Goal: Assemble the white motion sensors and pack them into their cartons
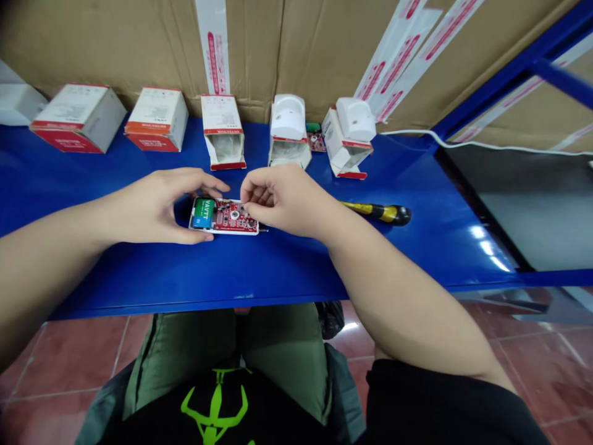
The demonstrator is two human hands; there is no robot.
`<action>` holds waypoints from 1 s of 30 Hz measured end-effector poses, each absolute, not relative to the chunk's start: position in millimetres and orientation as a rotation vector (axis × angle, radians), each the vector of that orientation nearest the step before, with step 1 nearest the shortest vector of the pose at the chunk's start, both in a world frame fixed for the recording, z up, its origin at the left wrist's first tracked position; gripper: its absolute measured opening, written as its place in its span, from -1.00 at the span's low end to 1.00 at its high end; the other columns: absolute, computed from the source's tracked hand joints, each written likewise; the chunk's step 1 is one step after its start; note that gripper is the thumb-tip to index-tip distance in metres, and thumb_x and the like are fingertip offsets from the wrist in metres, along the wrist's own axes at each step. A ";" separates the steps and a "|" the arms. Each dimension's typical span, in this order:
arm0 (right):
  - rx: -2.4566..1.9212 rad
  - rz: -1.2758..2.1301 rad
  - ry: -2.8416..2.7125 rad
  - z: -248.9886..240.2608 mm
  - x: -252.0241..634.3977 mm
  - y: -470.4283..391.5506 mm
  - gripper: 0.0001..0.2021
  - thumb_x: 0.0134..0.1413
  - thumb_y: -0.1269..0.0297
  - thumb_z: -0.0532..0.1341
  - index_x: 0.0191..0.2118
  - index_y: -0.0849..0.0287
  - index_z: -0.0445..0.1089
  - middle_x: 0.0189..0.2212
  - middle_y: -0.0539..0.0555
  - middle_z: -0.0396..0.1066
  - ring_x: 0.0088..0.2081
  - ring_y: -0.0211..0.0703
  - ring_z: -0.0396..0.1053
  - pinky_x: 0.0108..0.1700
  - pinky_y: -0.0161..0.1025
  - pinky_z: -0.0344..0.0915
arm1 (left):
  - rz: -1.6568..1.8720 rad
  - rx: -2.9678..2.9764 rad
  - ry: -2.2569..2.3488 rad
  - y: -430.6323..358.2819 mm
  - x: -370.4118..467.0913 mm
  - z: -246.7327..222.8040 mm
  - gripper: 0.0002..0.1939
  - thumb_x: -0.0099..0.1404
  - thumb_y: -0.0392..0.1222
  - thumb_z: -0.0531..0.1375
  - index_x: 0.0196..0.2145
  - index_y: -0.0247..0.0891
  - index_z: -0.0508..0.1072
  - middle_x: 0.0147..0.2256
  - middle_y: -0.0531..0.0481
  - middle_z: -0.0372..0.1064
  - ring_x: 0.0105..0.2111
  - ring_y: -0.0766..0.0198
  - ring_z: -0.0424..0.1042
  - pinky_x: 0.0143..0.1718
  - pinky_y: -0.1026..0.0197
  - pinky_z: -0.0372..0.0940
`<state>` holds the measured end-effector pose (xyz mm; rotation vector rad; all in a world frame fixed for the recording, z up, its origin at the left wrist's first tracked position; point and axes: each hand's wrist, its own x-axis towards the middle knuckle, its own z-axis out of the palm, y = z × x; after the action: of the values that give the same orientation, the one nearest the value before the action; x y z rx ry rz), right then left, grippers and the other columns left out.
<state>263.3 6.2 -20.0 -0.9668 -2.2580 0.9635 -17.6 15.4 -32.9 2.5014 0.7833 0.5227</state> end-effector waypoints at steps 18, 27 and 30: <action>-0.973 0.499 -2.586 -21.7 258.0 3.9 -0.87 0.26 0.34 0.23 -0.32 0.11 0.50 -0.41 0.03 0.46 -0.30 -0.14 0.37 -0.13 -0.16 0.27 | 0.665 2.491 0.770 14.1 -14.7 -34.1 -0.37 0.18 0.06 0.52 0.16 -0.09 0.55 0.11 -0.10 0.59 -0.01 0.04 0.62 0.07 0.05 0.53; -1.017 0.379 -2.628 -25.0 257.2 4.8 -0.81 0.36 0.30 0.24 -0.23 0.13 0.62 -0.37 0.08 0.50 -0.30 -0.13 0.38 -0.14 -0.16 0.24 | 0.684 2.484 0.791 15.1 -14.1 -36.5 -0.35 0.17 0.06 0.52 0.16 -0.15 0.53 0.10 -0.11 0.61 -0.01 0.04 0.62 0.13 0.01 0.49; -1.005 0.330 -2.655 -24.8 257.7 4.0 -0.79 0.38 0.30 0.23 -0.22 0.13 0.63 -0.36 0.08 0.52 -0.30 -0.13 0.39 -0.13 -0.16 0.24 | 0.684 2.461 0.811 15.5 -13.8 -37.9 -0.35 0.16 0.04 0.52 0.15 -0.14 0.52 0.09 -0.09 0.61 -0.01 0.05 0.62 0.13 0.03 0.49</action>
<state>257.7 4.0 -24.8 -1.0047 -2.6547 0.3299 -13.8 15.5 -37.9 2.4606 0.8108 0.6844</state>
